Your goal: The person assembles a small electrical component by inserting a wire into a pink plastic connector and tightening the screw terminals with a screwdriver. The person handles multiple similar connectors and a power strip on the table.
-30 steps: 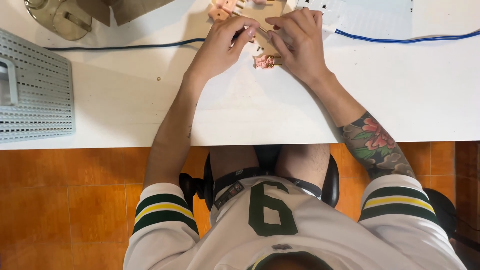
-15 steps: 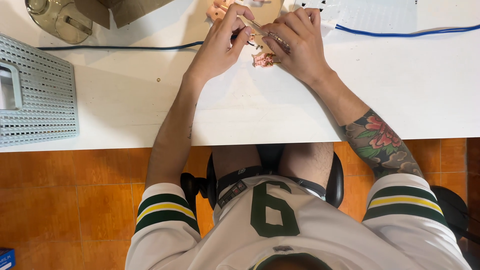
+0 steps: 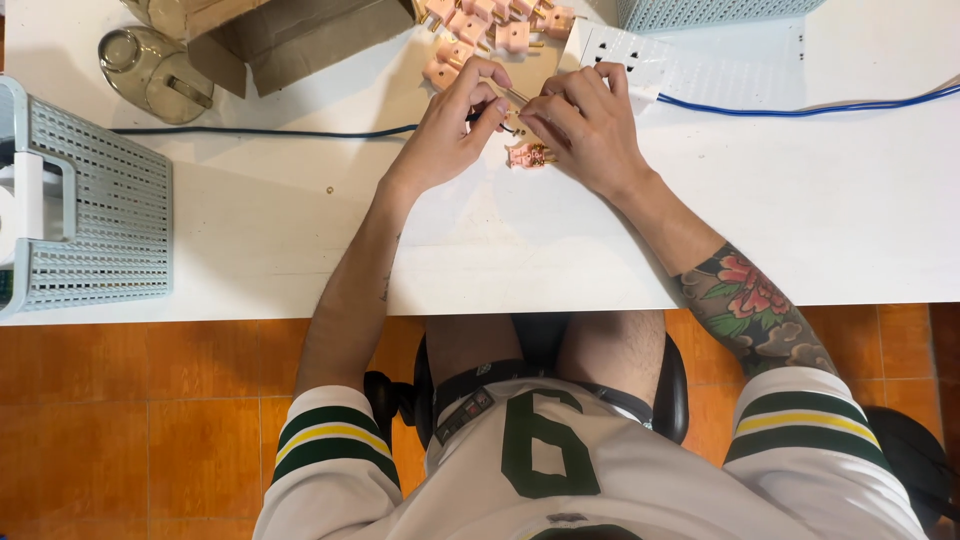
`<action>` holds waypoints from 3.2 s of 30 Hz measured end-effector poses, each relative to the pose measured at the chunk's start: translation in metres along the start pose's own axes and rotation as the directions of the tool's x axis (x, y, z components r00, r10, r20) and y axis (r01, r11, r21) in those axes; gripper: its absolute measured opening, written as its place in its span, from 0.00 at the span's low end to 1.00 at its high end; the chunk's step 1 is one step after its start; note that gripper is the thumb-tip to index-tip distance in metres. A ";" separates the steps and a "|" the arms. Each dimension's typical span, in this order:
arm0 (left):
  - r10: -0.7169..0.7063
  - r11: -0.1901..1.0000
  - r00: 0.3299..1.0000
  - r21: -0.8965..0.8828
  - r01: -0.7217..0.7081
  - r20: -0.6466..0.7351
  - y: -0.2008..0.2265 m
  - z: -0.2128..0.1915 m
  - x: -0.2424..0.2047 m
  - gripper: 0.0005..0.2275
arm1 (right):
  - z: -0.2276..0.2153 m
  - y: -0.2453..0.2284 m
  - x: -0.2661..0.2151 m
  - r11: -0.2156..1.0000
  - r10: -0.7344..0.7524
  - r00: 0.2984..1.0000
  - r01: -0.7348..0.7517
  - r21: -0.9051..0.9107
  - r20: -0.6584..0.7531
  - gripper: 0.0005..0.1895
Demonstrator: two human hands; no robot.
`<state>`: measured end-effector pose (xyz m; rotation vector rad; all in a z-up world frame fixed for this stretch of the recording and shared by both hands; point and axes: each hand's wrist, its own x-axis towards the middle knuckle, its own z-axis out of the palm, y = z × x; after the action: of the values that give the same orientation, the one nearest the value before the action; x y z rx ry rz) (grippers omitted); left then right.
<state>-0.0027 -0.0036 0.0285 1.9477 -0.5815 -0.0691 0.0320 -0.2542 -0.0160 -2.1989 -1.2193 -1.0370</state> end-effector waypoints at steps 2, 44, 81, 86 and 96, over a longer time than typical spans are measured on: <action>-0.007 1.000 1.000 0.001 0.007 -0.001 0.001 0.000 0.000 0.04 | 0.001 0.002 -0.003 1.000 0.008 1.000 -0.008 0.014 0.005 0.06; 0.108 0.994 0.990 0.042 -0.105 -0.094 -0.005 0.005 0.000 0.07 | -0.009 0.003 -0.005 0.985 0.104 0.994 -0.107 0.135 0.033 0.06; 0.138 0.990 0.983 -0.008 -0.140 -0.125 -0.013 0.016 -0.001 0.06 | -0.020 0.008 -0.008 0.979 0.128 0.988 -0.139 0.147 0.082 0.07; 0.142 0.990 0.983 0.009 -0.142 -0.113 -0.014 0.017 -0.002 0.07 | -0.018 0.008 -0.010 0.986 0.098 0.994 -0.105 0.133 0.057 0.08; 0.156 0.988 0.983 0.011 -0.155 -0.095 -0.011 0.015 0.001 0.06 | -0.016 0.011 -0.011 0.962 0.169 0.982 -0.183 0.201 0.086 0.06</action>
<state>-0.0024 -0.0134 0.0121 1.8915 -0.6684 0.1227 0.0309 -0.2764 -0.0148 -2.1478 -1.0832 -0.7348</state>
